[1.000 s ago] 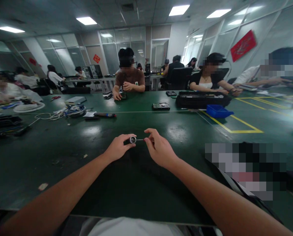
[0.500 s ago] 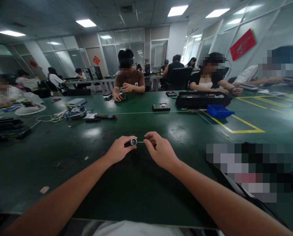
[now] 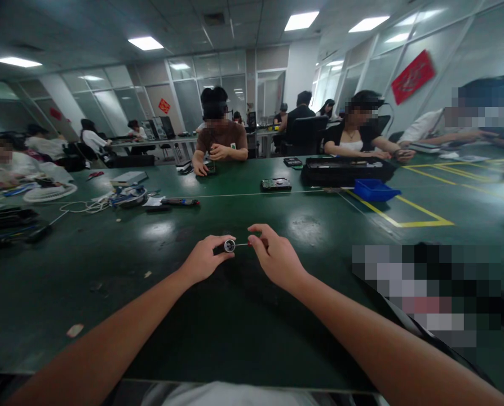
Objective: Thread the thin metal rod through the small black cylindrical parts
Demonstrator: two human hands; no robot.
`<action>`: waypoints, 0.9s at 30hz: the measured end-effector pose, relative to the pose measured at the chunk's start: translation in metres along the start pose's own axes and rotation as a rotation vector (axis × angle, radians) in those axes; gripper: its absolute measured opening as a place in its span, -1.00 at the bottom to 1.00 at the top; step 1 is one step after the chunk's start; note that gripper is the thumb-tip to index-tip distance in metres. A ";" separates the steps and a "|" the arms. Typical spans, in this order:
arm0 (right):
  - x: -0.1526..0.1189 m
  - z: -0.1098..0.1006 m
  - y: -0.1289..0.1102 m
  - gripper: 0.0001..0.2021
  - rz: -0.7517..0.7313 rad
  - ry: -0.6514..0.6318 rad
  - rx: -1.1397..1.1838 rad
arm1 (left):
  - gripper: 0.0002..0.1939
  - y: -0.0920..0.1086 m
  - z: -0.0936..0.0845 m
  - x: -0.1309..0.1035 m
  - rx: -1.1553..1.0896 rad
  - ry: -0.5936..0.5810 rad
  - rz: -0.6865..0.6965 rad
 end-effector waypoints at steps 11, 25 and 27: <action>0.000 -0.001 -0.003 -0.68 -0.021 -0.004 -0.005 | -0.66 0.003 -0.001 -0.001 -0.012 -0.024 0.006; -0.002 -0.002 -0.005 -0.76 -0.016 0.008 0.008 | -0.65 0.001 0.000 -0.001 -0.015 -0.011 0.021; -0.002 -0.003 -0.003 -0.78 -0.016 0.041 0.054 | -0.64 0.000 0.001 -0.001 -0.005 -0.014 0.016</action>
Point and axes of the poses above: each hand's wrist, its own x-axis towards the middle knuckle, its own z-axis out of the palm, y = z × x, the point moved 9 cm from there along x, towards the middle knuckle, and after that the axes turned 11 degrees about y, right-handed, at the moved point
